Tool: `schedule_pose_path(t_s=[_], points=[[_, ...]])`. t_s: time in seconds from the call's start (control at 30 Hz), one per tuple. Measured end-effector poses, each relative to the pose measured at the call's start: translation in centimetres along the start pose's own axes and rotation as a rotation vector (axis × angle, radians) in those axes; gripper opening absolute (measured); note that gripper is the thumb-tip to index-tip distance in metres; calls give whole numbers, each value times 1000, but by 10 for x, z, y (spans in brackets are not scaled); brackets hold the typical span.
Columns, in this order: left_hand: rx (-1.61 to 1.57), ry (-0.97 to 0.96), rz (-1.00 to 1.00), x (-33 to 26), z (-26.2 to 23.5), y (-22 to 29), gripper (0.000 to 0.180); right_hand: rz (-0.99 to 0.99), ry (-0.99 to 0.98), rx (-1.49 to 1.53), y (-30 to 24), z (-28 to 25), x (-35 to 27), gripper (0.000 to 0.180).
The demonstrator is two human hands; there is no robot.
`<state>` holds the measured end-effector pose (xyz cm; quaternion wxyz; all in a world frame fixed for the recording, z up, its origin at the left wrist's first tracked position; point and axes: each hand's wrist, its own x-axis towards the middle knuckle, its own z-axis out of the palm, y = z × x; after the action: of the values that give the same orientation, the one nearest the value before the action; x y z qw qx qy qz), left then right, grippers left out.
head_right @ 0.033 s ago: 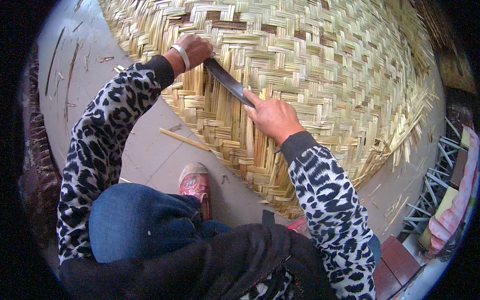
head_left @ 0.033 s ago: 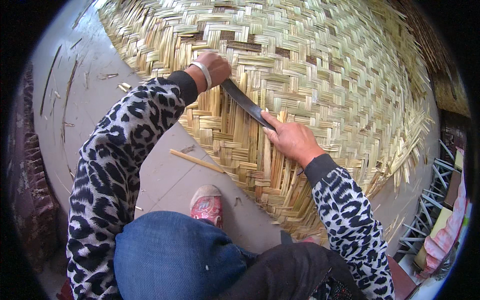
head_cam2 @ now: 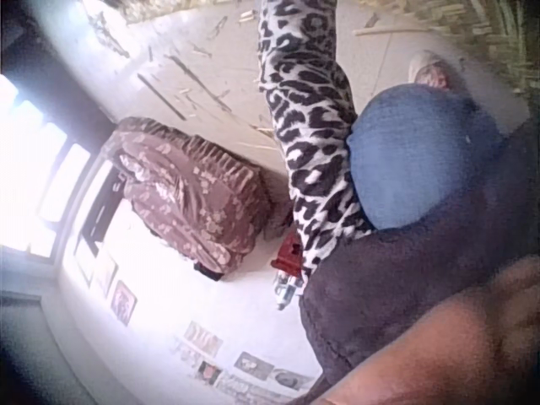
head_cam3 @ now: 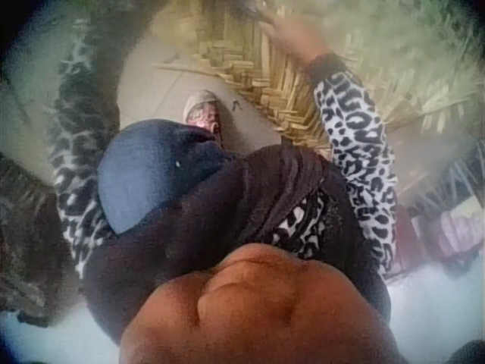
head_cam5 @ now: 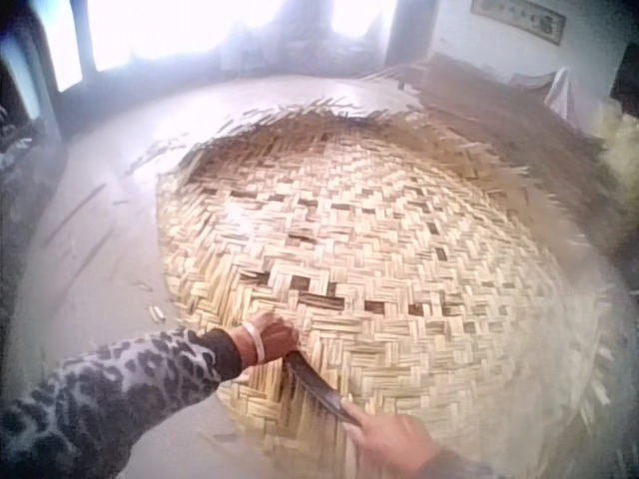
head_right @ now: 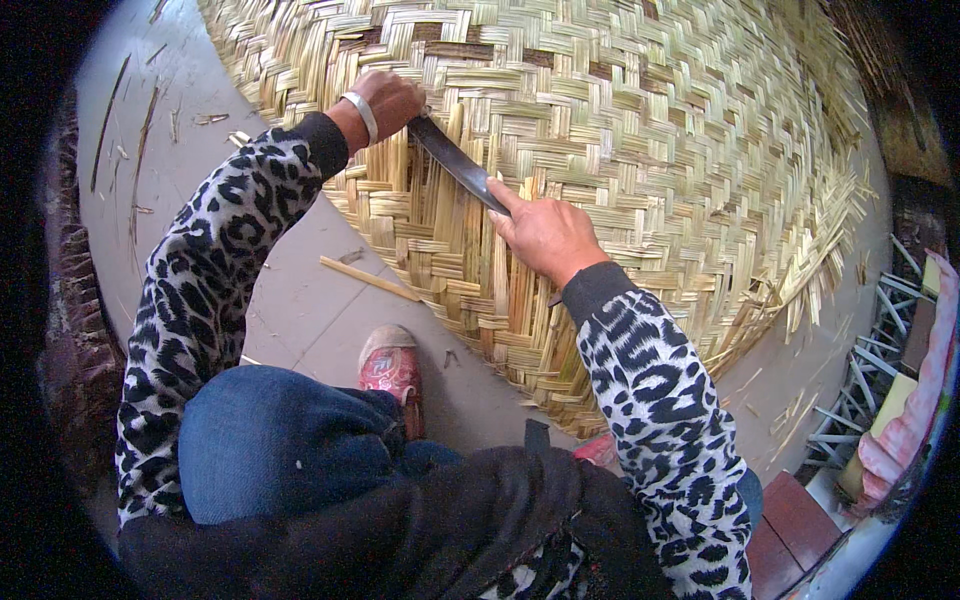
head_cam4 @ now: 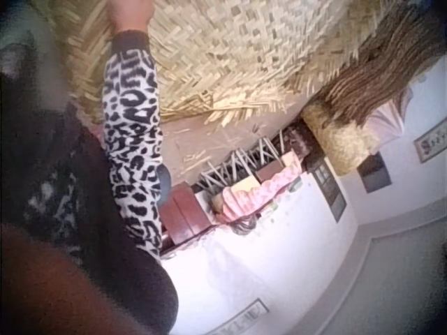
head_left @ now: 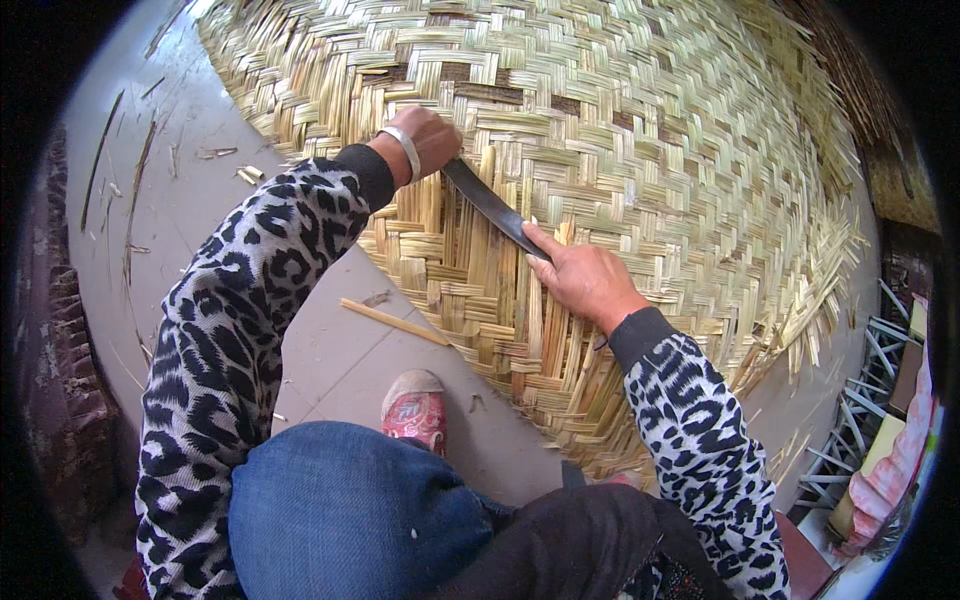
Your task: The person weaves a large mat using thin bamboo strips, inserting new strips into the existing weave and tapping them into place with a curved metal tool. The person occasionally picks up additional strips from the floor and continues the weaving process.
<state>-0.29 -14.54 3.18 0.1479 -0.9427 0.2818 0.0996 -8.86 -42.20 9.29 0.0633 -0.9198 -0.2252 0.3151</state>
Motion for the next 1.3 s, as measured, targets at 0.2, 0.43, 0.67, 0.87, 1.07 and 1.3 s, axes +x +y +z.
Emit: schedule_pose_path(t_s=[0.2,0.43,0.67,0.87,1.07,1.3], points=[[-383,-9,-128,-9,12,2,23,-4,-51,10,5,10,3,51],[-1020,-52,312,-72,-15,75,34,60,-28,58,-7,4,12,51],[-1221,-670,393,-132,-19,39,36,-6,-33,140,-10,-33,-26,53],[-1787,-88,-542,-85,0,31,40,-26,-80,837,-33,-52,-67,58],[-2138,-246,-511,-66,15,53,16,106,-482,1225,-63,-64,-102,57],[-1862,-105,-710,-80,19,68,23,157,-489,1237,-57,-29,-89,56]])
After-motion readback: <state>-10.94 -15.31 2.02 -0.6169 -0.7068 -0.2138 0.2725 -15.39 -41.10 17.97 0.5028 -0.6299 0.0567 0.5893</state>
